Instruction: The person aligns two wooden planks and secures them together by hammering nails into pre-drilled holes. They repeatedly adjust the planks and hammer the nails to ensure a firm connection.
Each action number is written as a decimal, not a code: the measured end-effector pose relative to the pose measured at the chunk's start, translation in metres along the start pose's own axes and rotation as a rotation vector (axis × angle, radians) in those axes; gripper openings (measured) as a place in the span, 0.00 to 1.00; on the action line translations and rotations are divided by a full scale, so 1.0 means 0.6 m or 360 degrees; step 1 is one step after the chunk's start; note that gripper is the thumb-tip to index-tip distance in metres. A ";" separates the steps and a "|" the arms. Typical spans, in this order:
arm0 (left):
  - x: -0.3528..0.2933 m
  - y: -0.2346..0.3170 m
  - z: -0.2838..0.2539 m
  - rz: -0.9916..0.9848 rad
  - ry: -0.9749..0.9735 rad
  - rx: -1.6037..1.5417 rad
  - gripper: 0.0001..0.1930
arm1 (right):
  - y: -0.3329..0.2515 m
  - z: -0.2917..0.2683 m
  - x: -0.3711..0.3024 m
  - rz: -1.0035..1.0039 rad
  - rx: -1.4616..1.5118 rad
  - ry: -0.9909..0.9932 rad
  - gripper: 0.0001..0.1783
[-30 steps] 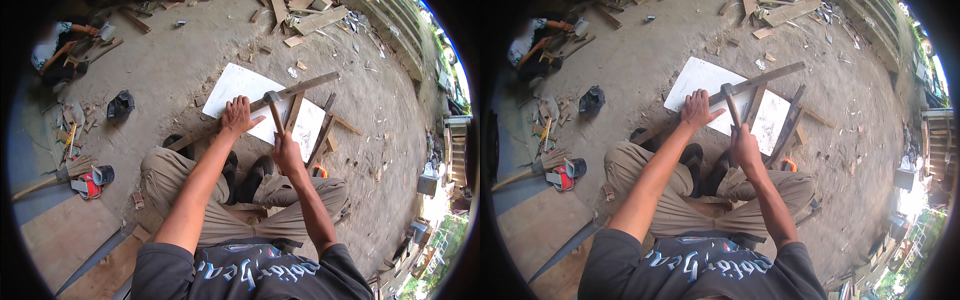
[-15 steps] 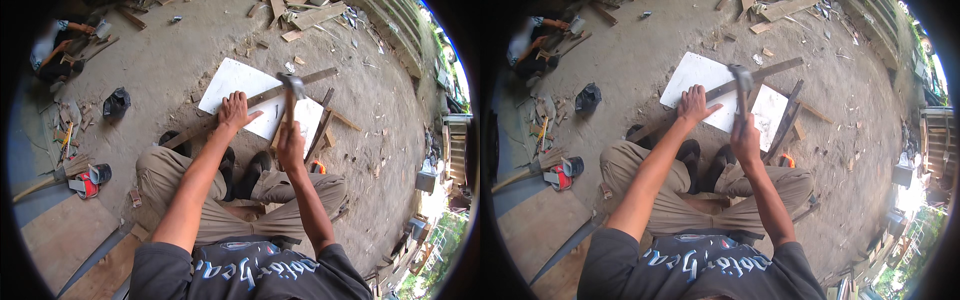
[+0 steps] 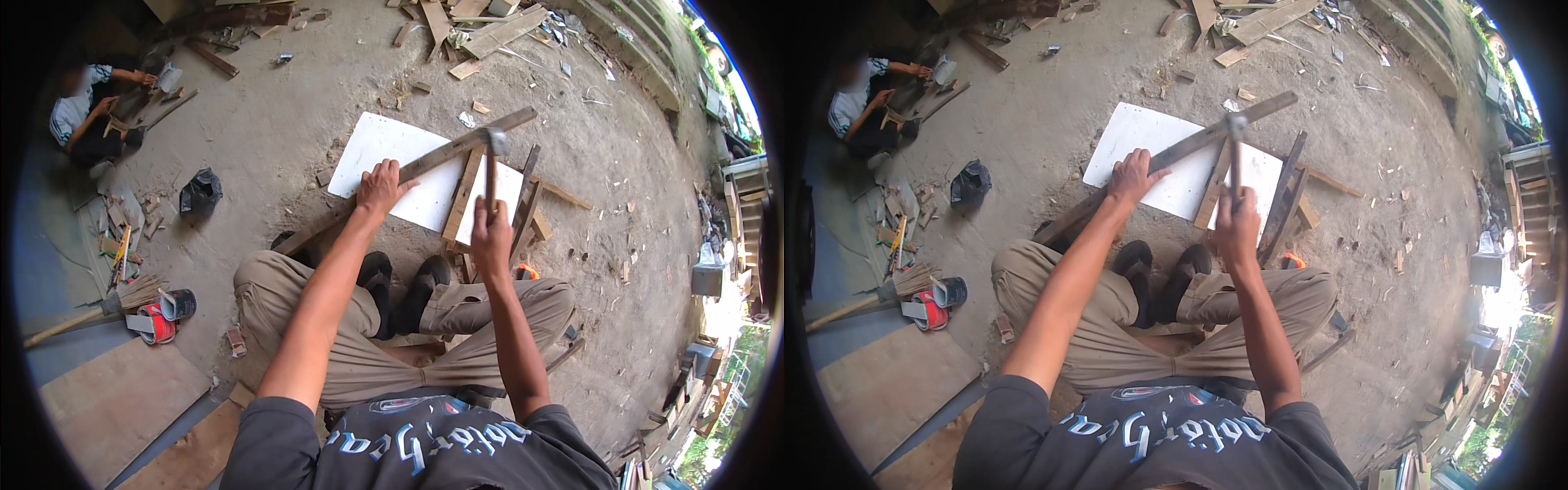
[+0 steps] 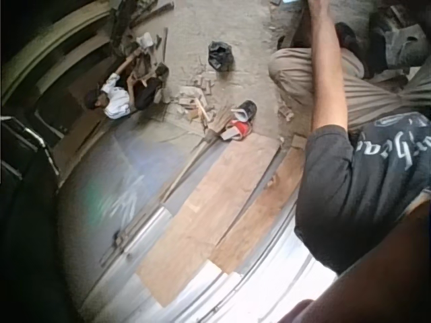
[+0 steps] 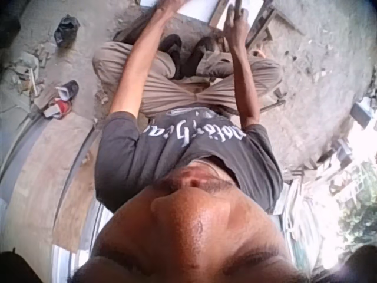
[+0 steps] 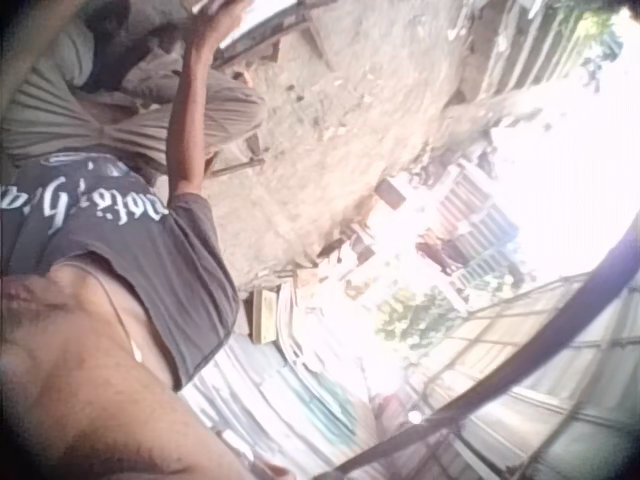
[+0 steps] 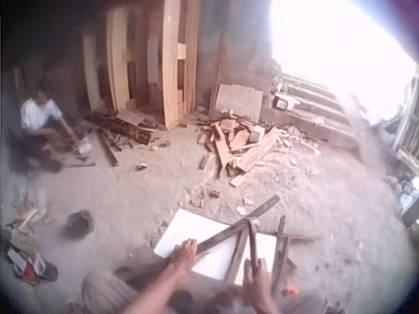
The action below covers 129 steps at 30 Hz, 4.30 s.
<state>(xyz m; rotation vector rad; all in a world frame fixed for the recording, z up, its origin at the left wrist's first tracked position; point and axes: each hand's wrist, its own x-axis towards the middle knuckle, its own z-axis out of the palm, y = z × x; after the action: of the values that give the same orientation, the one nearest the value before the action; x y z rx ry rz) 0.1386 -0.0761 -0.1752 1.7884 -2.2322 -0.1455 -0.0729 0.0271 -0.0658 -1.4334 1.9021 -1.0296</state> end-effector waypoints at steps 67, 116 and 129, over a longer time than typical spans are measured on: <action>-0.106 0.141 -0.609 0.0156 -0.0228 -0.1754 0.20 | -0.112 -0.109 -0.176 -0.0621 0.1361 -0.0755 0.29; -0.297 0.204 -0.485 -0.0392 -0.1252 -0.2244 0.24 | -0.141 -0.154 -0.186 -0.0033 0.1701 -0.0003 0.18; -0.309 0.213 -0.459 -0.0563 -0.1367 -0.2199 0.19 | -0.120 -0.143 -0.199 0.0097 0.1700 -0.0030 0.15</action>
<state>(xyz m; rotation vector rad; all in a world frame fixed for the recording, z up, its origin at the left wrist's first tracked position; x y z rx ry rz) 0.1310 0.1584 0.0920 1.2313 -1.2621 -2.1743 -0.0670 0.1525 0.0388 -0.7266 1.0206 -1.6186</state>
